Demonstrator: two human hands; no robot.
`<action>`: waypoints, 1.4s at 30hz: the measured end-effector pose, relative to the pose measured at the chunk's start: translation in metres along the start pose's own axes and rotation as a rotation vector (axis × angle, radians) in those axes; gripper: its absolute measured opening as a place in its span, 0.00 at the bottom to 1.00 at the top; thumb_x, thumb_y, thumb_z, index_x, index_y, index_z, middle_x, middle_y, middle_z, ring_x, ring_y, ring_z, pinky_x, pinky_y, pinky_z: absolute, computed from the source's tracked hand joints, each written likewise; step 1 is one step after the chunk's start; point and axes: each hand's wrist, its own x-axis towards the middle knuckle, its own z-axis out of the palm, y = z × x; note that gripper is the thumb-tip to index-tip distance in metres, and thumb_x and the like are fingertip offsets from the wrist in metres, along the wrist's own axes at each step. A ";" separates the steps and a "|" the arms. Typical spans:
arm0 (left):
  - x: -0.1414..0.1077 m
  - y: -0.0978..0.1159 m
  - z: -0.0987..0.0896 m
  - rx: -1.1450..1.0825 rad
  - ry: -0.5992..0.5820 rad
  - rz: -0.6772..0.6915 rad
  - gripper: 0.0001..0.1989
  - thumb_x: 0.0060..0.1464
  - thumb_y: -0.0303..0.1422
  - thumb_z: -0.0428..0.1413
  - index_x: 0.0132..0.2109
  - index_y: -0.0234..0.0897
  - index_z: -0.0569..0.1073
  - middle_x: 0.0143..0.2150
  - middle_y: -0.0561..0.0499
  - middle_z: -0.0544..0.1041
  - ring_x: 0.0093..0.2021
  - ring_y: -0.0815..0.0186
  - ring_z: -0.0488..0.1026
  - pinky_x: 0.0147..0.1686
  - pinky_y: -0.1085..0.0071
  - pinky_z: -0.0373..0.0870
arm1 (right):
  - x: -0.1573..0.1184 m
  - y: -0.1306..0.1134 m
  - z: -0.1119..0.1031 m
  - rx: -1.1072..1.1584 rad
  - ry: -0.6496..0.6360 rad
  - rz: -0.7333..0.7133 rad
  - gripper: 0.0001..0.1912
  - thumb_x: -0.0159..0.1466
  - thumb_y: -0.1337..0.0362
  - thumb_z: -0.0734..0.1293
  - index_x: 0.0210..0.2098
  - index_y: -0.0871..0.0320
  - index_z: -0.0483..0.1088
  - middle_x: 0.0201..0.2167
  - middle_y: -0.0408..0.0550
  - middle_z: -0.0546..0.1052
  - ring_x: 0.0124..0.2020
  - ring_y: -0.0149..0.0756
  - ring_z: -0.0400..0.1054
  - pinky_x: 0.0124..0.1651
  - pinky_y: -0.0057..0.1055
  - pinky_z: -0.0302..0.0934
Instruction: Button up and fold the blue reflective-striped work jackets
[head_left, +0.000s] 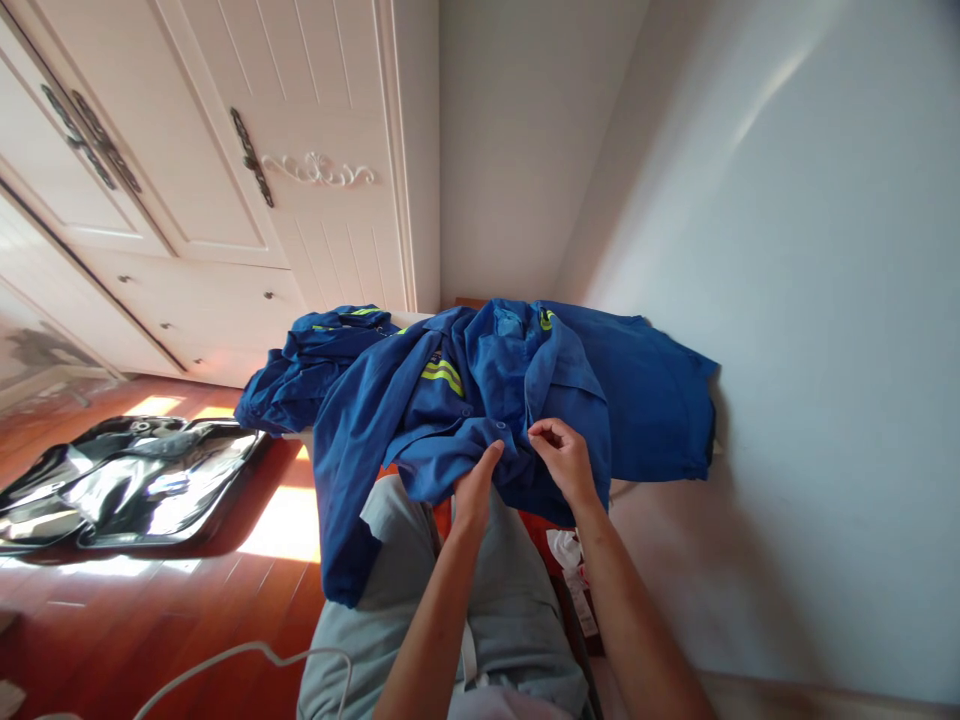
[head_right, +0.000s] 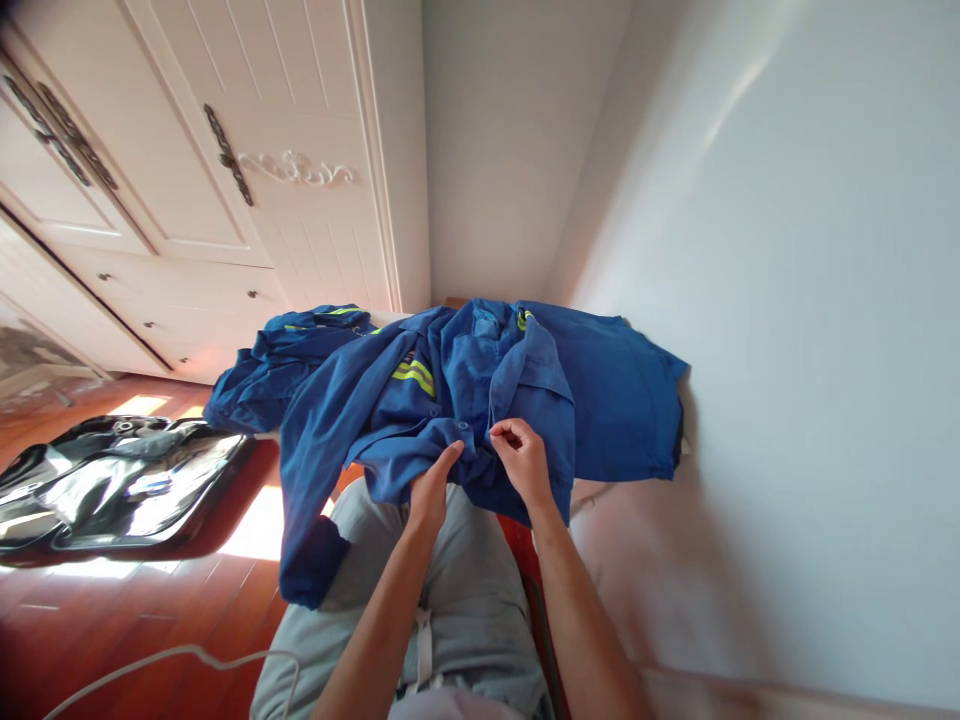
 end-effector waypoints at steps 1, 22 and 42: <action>-0.004 0.003 0.000 -0.031 0.026 -0.030 0.22 0.40 0.35 0.70 0.44 0.36 0.78 0.47 0.46 0.80 0.50 0.56 0.77 0.58 0.56 0.68 | -0.001 0.000 -0.002 -0.046 -0.016 0.001 0.08 0.58 0.58 0.69 0.31 0.56 0.74 0.31 0.47 0.78 0.32 0.39 0.71 0.39 0.34 0.65; -0.049 0.013 -0.043 -0.227 0.033 -0.497 0.15 0.41 0.24 0.68 0.39 0.34 0.76 0.34 0.49 0.80 0.27 0.69 0.75 0.18 0.80 0.67 | 0.004 -0.005 -0.004 0.487 -0.037 0.454 0.16 0.44 0.54 0.78 0.27 0.56 0.76 0.16 0.37 0.66 0.19 0.28 0.55 0.24 0.28 0.49; -0.014 0.073 -0.027 0.729 -0.478 0.352 0.15 0.54 0.37 0.60 0.48 0.42 0.79 0.47 0.44 0.81 0.49 0.54 0.75 0.46 0.61 0.72 | -0.002 0.014 -0.009 0.758 0.115 0.453 0.09 0.50 0.56 0.73 0.26 0.52 0.72 0.27 0.43 0.79 0.32 0.43 0.73 0.37 0.39 0.69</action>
